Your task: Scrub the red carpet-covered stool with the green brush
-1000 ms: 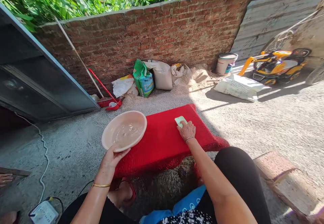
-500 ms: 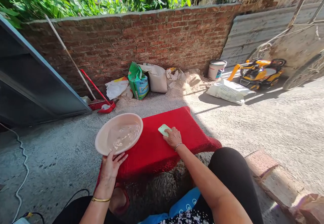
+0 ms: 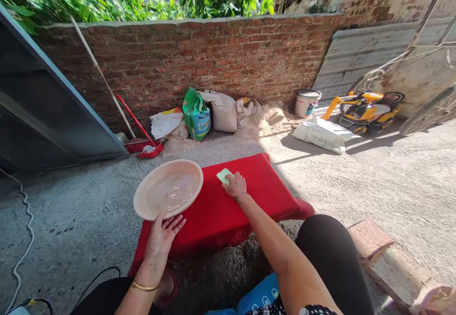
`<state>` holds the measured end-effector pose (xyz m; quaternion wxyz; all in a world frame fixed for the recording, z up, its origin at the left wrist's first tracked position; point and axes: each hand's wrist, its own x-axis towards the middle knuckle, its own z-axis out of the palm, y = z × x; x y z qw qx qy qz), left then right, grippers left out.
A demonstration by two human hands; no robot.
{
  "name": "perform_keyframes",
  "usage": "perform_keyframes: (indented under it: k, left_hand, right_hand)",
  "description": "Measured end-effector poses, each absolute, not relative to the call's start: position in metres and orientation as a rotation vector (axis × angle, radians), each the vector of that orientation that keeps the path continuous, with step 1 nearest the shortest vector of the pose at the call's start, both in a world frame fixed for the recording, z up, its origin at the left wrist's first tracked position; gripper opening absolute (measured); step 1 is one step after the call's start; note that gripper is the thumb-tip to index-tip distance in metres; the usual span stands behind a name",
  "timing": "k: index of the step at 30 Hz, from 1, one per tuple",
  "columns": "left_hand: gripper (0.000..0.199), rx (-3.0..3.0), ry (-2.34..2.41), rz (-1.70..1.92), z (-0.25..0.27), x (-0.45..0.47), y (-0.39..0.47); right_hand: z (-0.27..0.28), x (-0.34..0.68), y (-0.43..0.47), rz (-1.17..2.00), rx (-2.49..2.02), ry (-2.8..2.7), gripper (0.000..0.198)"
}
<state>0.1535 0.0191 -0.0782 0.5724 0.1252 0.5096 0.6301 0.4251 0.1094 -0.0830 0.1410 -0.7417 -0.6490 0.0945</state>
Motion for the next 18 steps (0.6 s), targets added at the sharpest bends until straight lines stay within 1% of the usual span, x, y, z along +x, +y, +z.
perform_keyframes:
  k: [2,4,8,11,14,18]
  left_hand:
    - [0.023,0.297,1.202,1.475,-0.078,0.154,0.019]
    - [0.023,0.319,1.201,1.479,-0.079,0.155,0.018]
    - [0.023,0.354,1.199,1.479,-0.08,0.154,0.018]
    - [0.021,0.328,1.203,1.47,-0.082,0.153,0.018]
    - [0.018,0.306,1.212,1.459,-0.084,0.153,0.018]
    - [0.018,0.305,1.218,1.459,-0.084,0.152,0.016]
  right_hand:
    - [-0.086,0.423,0.114,0.298,-2.125,-1.915,0.042]
    - [-0.086,0.445,0.114,0.3,-2.187,-1.873,0.042]
    - [-0.075,0.523,0.109,0.246,-2.464,-1.562,0.047]
    - [-0.066,0.552,0.111,0.205,-2.586,-1.367,0.051]
    - [-0.064,0.526,0.126,0.195,-2.516,-1.438,0.05]
    - [-0.072,0.439,0.155,0.245,-2.271,-1.74,0.046]
